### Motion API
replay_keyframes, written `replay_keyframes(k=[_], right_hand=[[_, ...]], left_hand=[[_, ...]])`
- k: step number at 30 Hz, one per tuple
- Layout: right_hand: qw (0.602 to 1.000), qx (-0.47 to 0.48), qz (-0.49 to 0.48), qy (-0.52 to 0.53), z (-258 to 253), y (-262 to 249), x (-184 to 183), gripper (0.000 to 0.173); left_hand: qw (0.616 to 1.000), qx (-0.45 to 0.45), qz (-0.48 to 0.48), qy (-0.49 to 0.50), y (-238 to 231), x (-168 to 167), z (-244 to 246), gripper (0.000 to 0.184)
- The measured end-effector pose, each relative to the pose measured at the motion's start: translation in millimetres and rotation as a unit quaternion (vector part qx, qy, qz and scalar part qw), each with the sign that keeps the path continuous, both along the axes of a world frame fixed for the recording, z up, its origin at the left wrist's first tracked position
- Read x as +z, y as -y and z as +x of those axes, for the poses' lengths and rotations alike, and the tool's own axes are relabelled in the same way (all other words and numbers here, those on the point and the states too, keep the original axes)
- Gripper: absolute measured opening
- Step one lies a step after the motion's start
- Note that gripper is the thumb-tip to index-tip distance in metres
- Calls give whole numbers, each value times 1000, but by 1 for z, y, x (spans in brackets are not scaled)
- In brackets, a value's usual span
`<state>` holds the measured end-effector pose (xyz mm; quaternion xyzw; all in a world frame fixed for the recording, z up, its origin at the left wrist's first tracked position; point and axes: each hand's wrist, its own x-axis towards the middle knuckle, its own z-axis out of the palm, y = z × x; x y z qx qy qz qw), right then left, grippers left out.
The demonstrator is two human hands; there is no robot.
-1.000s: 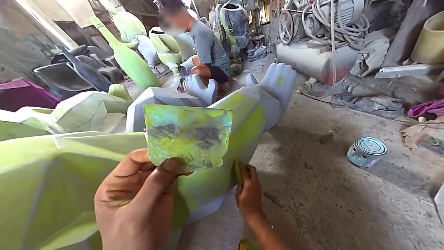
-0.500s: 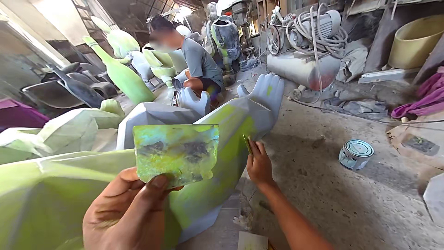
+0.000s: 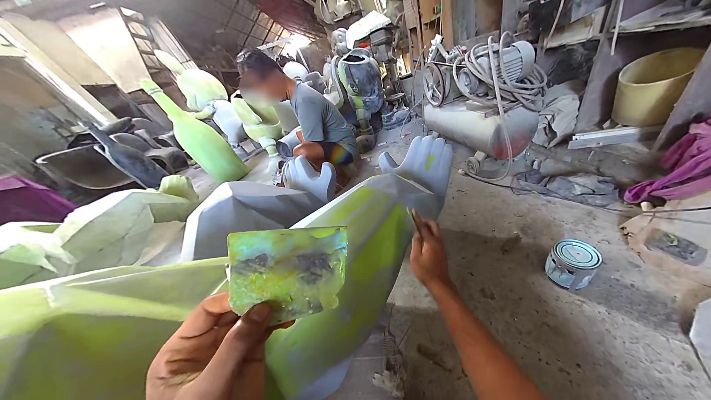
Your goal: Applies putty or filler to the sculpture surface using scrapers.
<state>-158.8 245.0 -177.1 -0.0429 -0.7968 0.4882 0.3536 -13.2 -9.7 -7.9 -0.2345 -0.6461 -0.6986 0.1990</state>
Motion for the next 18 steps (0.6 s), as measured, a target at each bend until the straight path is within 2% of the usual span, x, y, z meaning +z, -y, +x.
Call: replay_keyframes(k=[3, 6, 10, 15, 18], right_hand=[[1000, -12, 20, -2, -29, -5, 22, 52], [998, -35, 49, 34, -26, 16, 23, 53], [992, -65, 81, 67, 10, 66, 16, 58], [991, -44, 107, 67, 61, 140, 3, 69], [992, -18, 119, 39, 90, 177, -2, 64]], left_hand=[[1000, -3, -6, 5, 5, -4, -1, 14], [1000, -2, -8, 11, 14, -8, -3, 14], [1000, 9, -3, 26, 27, -8, -1, 17], [999, 27, -2, 30, 28, -6, 0, 19], [1000, 15, -3, 19, 25, -5, 0, 17]])
